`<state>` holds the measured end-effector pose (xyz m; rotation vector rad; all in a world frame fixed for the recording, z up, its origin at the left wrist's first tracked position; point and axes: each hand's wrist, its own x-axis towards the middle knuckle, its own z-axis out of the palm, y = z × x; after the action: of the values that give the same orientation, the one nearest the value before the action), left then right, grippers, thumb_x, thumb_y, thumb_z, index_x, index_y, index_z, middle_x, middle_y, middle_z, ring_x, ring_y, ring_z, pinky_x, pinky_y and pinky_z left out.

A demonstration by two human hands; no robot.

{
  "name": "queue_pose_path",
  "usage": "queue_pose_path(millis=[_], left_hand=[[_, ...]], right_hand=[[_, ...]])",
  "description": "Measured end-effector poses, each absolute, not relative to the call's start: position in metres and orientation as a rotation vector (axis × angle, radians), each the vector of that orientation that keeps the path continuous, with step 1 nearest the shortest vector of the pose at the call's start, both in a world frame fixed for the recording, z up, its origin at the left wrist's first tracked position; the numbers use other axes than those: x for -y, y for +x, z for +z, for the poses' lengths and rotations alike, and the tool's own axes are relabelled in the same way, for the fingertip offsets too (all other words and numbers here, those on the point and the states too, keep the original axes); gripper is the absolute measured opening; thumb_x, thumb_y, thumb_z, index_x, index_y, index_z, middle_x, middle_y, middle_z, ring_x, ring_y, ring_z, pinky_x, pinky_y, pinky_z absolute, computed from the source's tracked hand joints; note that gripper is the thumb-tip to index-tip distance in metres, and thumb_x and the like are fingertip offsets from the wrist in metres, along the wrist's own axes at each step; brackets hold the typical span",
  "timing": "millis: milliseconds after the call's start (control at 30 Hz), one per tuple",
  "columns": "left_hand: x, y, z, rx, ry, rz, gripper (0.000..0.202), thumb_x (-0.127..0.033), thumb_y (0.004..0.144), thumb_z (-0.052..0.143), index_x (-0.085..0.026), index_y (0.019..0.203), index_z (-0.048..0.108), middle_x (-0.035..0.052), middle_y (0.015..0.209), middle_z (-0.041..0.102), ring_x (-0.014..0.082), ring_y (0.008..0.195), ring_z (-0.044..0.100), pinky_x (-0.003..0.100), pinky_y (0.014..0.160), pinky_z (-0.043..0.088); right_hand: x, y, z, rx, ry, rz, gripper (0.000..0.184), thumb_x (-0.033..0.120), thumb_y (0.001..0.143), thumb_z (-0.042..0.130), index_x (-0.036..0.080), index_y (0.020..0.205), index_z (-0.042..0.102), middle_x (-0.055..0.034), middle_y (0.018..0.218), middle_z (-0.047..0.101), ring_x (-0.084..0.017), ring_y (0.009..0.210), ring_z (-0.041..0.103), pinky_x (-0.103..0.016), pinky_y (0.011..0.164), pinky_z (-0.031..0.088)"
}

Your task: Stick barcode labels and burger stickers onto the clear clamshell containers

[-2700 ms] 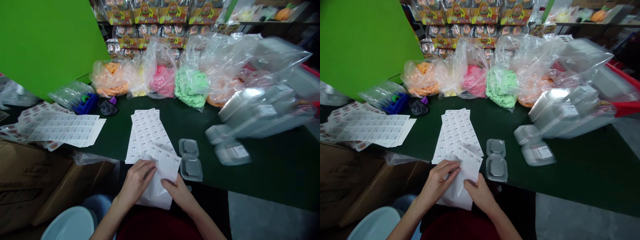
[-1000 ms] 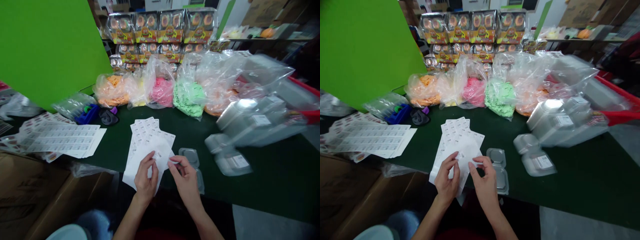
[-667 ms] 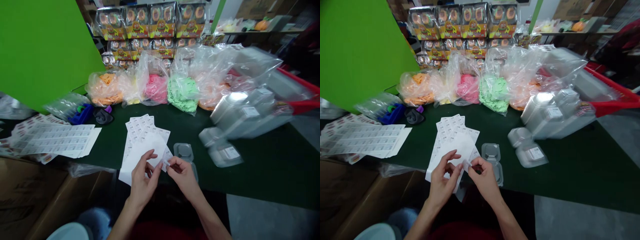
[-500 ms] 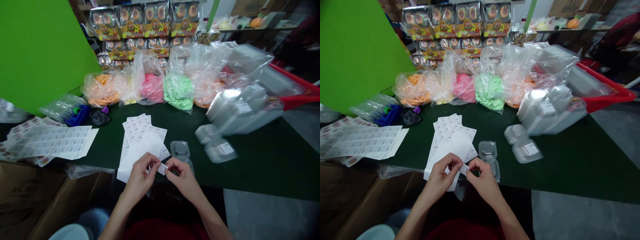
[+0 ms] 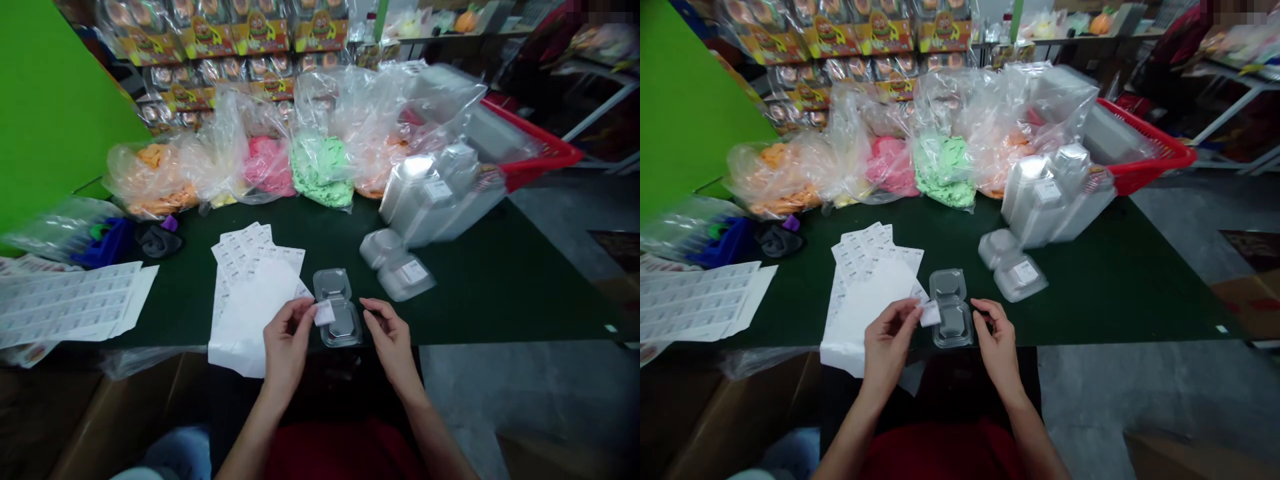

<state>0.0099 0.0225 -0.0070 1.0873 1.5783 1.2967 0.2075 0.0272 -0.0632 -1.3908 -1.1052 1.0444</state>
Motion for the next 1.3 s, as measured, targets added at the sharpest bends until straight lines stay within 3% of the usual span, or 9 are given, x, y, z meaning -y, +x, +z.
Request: queue_pose_path(millis=[100,200,500,667,867,1000,1067,1200,1300], left_hand=[[-0.023,0.032,-0.021,-1.526,1.056,1.222,0.075,-0.034,0.092,0.076,-0.026,0.160,0.046,-0.0026,0.081,0.070,0.0152,0.075,0.067,0.026,0.076,0.053],[-0.022,0.041,-0.030,-1.532,1.066,1.176,0.084,-0.033,0.094,0.074,-0.028,0.167,0.033,-0.0030,0.083,0.070,0.0147,0.076,0.067,0.026,0.077,0.053],[-0.017,0.043,-0.034,-1.587,1.099,1.112,0.076,-0.032,0.095,0.072,-0.028,0.163,0.037,-0.0032,0.086,0.070,0.0148,0.076,0.066,0.028,0.078,0.052],[-0.017,0.041,-0.039,-1.613,1.249,1.092,0.070,-0.030,0.097,0.068,-0.025,0.161,0.039,-0.0026,0.087,0.069,0.0151,0.076,0.065,0.028,0.078,0.053],[-0.017,0.044,-0.045,-1.695,1.471,1.117,0.049,-0.028,0.100,0.064,-0.025,0.148,0.058,0.0018,0.102,0.062,0.0130,0.073,0.058,0.028,0.077,0.054],[-0.016,0.038,-0.053,-1.770,1.405,1.138,0.058,-0.032,0.097,0.070,-0.024,0.151,0.051,0.0023,0.107,0.057,0.0115,0.069,0.054,0.026,0.069,0.053],[-0.014,0.031,-0.055,-1.778,1.399,1.118,0.051,-0.036,0.101,0.065,-0.021,0.148,0.053,0.0026,0.104,0.058,0.0120,0.070,0.055,0.026,0.070,0.054],[-0.008,0.017,-0.051,-1.801,1.508,0.999,0.035,-0.039,0.109,0.051,-0.017,0.132,0.066,0.0086,0.109,0.063,0.0174,0.082,0.065,0.035,0.081,0.058],[-0.008,0.014,-0.044,-1.772,1.576,0.897,0.034,-0.036,0.110,0.046,-0.018,0.129,0.068,0.0121,0.118,0.066,0.0244,0.104,0.070,0.042,0.094,0.059]], right_hand=[[-0.027,0.210,-0.063,1.039,-1.399,1.070,0.027,0.044,0.095,0.070,0.023,0.110,0.079,-0.0098,0.117,0.078,-0.027,0.107,0.071,-0.043,0.098,0.054],[-0.027,0.213,-0.063,0.999,-1.391,1.091,0.025,0.043,0.094,0.071,0.023,0.107,0.079,-0.0095,0.115,0.078,-0.028,0.107,0.071,-0.043,0.098,0.054],[-0.023,0.198,-0.060,1.125,-1.394,1.014,0.017,0.035,0.094,0.071,0.026,0.106,0.078,-0.0077,0.115,0.073,-0.028,0.115,0.066,-0.047,0.106,0.050],[-0.019,0.187,-0.059,1.252,-1.469,0.947,0.021,0.033,0.090,0.077,0.029,0.111,0.078,-0.0090,0.123,0.069,-0.031,0.124,0.060,-0.052,0.111,0.046],[-0.019,0.183,-0.064,1.313,-1.476,0.910,0.021,0.035,0.092,0.074,0.029,0.112,0.078,-0.0088,0.122,0.070,-0.032,0.123,0.060,-0.053,0.111,0.045],[-0.021,0.183,-0.061,1.326,-1.483,0.893,0.019,0.035,0.091,0.074,0.028,0.109,0.077,-0.0092,0.119,0.072,-0.033,0.121,0.062,-0.055,0.110,0.045],[-0.019,0.185,-0.058,1.306,-1.493,0.890,0.019,0.037,0.094,0.070,0.027,0.110,0.077,-0.0102,0.119,0.072,-0.033,0.121,0.063,-0.055,0.111,0.046],[-0.010,0.185,-0.057,1.301,-1.486,0.986,0.035,0.042,0.101,0.064,0.028,0.132,0.070,-0.0124,0.143,0.065,-0.032,0.136,0.058,-0.055,0.117,0.045],[-0.004,0.178,-0.062,1.414,-1.484,1.015,0.061,0.041,0.093,0.075,0.031,0.151,0.058,-0.0126,0.159,0.053,-0.034,0.149,0.048,-0.058,0.122,0.041]])
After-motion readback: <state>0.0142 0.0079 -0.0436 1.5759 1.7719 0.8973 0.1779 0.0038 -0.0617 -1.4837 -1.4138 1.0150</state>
